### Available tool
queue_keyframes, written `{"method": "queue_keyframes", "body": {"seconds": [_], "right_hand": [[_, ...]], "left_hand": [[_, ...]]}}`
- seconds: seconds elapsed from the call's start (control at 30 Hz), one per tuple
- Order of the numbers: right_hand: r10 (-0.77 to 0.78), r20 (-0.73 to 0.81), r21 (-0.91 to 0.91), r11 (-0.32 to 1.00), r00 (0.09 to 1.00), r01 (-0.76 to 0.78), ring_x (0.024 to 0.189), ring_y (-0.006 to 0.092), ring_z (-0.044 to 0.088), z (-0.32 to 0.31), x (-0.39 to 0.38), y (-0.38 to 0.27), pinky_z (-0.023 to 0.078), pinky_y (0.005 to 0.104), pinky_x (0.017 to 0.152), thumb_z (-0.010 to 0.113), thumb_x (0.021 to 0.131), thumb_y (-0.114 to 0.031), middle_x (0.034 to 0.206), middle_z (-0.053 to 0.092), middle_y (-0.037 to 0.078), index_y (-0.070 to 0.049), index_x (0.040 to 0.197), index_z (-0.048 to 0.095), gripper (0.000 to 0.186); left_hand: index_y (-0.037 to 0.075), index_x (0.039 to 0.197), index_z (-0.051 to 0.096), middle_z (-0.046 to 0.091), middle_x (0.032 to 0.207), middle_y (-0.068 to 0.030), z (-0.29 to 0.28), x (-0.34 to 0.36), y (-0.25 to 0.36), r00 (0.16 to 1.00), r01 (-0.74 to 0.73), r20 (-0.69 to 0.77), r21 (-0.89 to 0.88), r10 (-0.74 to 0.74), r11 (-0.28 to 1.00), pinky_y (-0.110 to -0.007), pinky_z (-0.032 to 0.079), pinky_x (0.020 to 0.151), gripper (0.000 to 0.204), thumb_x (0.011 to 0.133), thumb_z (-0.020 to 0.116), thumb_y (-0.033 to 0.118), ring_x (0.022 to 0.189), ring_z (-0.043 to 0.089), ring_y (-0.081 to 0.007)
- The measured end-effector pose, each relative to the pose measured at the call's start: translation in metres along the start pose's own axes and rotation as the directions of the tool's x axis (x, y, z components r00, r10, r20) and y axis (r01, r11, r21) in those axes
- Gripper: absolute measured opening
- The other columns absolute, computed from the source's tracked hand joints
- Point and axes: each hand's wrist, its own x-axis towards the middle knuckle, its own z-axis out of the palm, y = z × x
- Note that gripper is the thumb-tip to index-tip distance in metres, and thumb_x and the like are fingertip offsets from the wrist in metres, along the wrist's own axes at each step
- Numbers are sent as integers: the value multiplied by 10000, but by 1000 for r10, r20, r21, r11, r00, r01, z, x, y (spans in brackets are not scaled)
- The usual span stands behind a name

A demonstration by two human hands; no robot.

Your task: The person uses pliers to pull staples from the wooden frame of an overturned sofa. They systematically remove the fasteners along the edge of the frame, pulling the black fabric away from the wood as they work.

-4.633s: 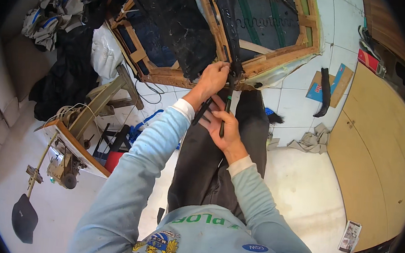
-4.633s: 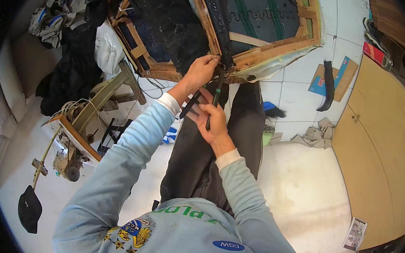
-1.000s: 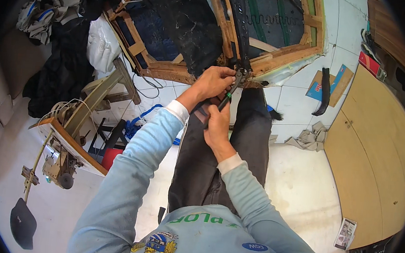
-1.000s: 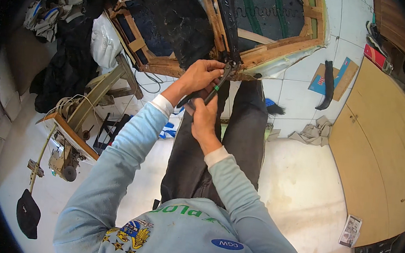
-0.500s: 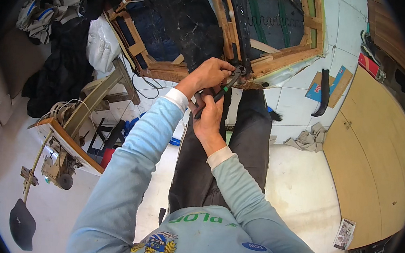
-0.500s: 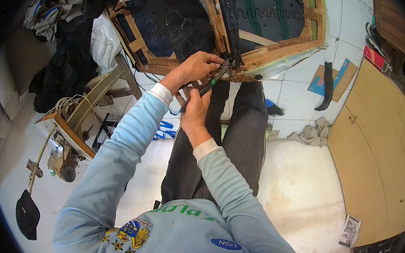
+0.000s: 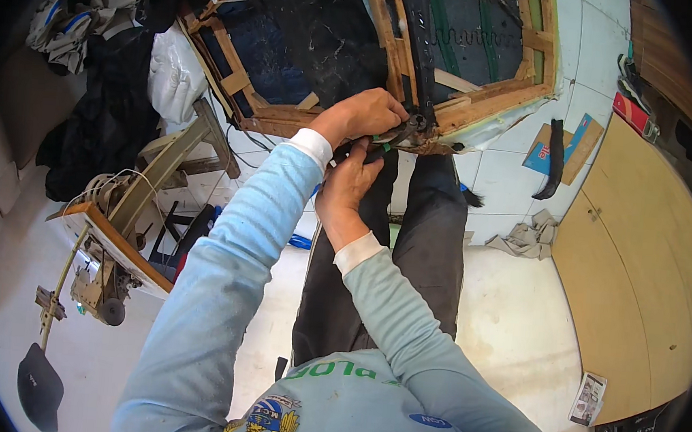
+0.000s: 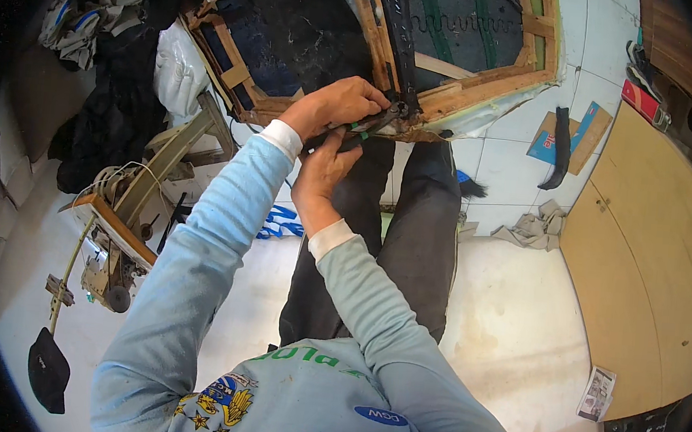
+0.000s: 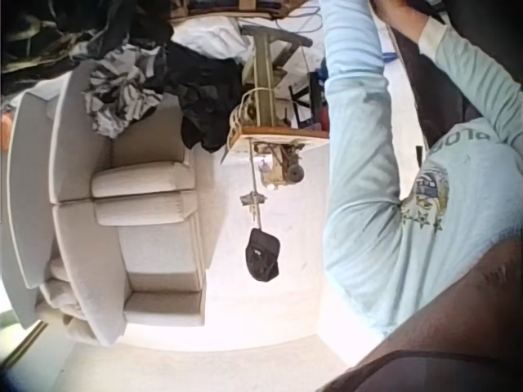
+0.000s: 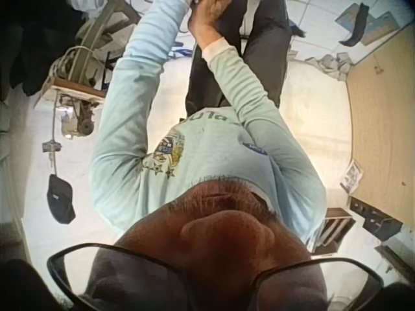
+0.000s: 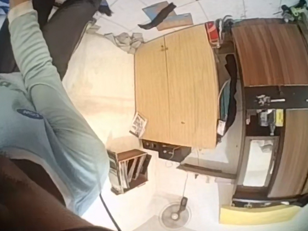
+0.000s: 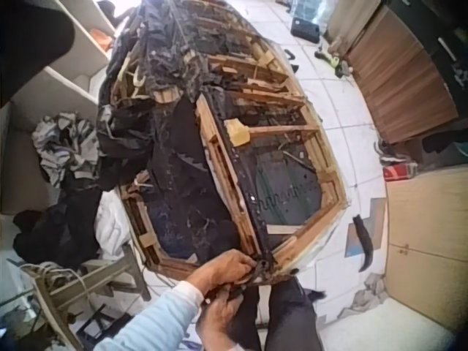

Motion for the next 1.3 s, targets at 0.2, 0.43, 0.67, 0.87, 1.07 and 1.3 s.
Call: {"method": "queue_keyframes", "body": {"seconds": [0.2,0.43,0.67,0.87,1.07,1.3], "right_hand": [[20,166,-161,987,986,7,901,207,668,-44,11,-6,643,398,672,595,1107,-371,1168,592,125,-69,1316,436,400],[24,279,-395,914,960,91,700,164,655,-101,16,-36,605,343,531,627,1099,-195,954,619,68,-82,1165,465,209],[59,463,-601,754,884,265,865,181,714,-184,34,-110,662,346,673,677,1049,-59,1037,653,115,-32,1161,499,212],[94,413,-560,811,906,171,1031,253,733,-181,27,-138,676,408,837,587,1078,-44,1273,623,175,-36,1243,495,189],[221,416,-449,893,882,-12,1175,316,703,-160,21,-121,644,486,971,575,1043,7,1311,615,163,-14,1339,500,306],[262,463,-263,953,847,-151,1232,250,668,-135,13,-85,608,460,990,522,998,26,1388,639,163,14,1497,469,502]], "left_hand": [[19,1289,778,813,1168,-164,12,-6,-7,996,-65,-67,-24,64,998,-366,567,981,370,966,657,153,1049,763,-268],[-21,1310,755,802,1123,-107,37,-6,-28,999,38,6,-351,-38,935,-310,593,890,364,1002,631,129,958,733,-171],[-65,1541,529,692,1371,-281,89,-5,-27,896,-107,-444,-208,4,972,-399,499,1062,590,1048,534,259,1168,690,-368],[-113,1595,392,330,1682,-364,124,-5,18,862,-115,-487,-461,-143,880,-448,265,1310,662,1055,507,253,1578,321,-492],[-80,1522,515,411,1642,-345,133,-14,24,825,-166,-557,-403,-98,900,-444,341,1269,555,1058,538,225,1525,426,-456],[-66,1388,646,767,1195,-155,98,-16,10,896,-31,-380,-568,-229,822,-334,608,915,466,1053,691,254,1034,740,-203]]}}
